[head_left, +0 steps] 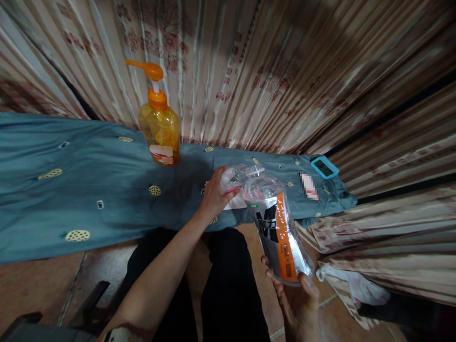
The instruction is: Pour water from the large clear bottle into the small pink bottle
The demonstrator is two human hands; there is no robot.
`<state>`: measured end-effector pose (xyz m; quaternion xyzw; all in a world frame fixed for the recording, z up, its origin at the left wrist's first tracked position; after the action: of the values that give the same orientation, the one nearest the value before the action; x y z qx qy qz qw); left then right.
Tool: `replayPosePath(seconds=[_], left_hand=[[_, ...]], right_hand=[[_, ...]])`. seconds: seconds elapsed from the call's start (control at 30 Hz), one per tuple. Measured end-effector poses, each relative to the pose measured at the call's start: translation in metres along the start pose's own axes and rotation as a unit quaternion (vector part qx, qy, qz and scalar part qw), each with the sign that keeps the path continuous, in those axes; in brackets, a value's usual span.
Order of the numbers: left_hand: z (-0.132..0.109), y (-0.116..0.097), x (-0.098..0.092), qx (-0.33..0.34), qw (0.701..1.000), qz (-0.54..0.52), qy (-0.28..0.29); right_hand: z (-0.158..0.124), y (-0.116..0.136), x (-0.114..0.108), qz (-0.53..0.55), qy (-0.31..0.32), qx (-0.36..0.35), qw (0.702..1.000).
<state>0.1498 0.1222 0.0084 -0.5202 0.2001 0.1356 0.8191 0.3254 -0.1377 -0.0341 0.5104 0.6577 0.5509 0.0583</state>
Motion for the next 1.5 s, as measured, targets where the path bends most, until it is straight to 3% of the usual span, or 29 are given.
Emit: replayPosePath(seconds=[0.47,0.93,1.2,1.5], left_hand=[[0.001,0.001,0.001,0.000,1.000,0.018,-0.003],[0.001,0.000,0.000,0.005,1.000,0.024,-0.004],[0.001,0.000,-0.001,0.008,1.000,0.008,-0.003],[0.000,-0.001,0.000,0.019,1.000,0.017,-0.002]], right_hand=[[-0.003,0.004,0.002,0.001,-0.003,-0.005,1.000],[-0.001,0.007,-0.009,-0.002,-0.008,-0.019,1.000],[0.003,0.011,-0.019,-0.018,0.052,-0.065,0.996],[-0.005,0.017,-0.006,-0.008,0.032,-0.056,0.998]])
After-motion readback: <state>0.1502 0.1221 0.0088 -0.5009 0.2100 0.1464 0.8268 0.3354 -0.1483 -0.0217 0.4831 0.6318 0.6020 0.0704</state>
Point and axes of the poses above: each hand's wrist, its own z-axis towards the middle knuckle, its own x-axis out of the palm, y = z × x, the point moved 10 cm from there along z, towards the middle knuckle, and after that the axes turned 11 degrees about z, right-handed, at the moved point
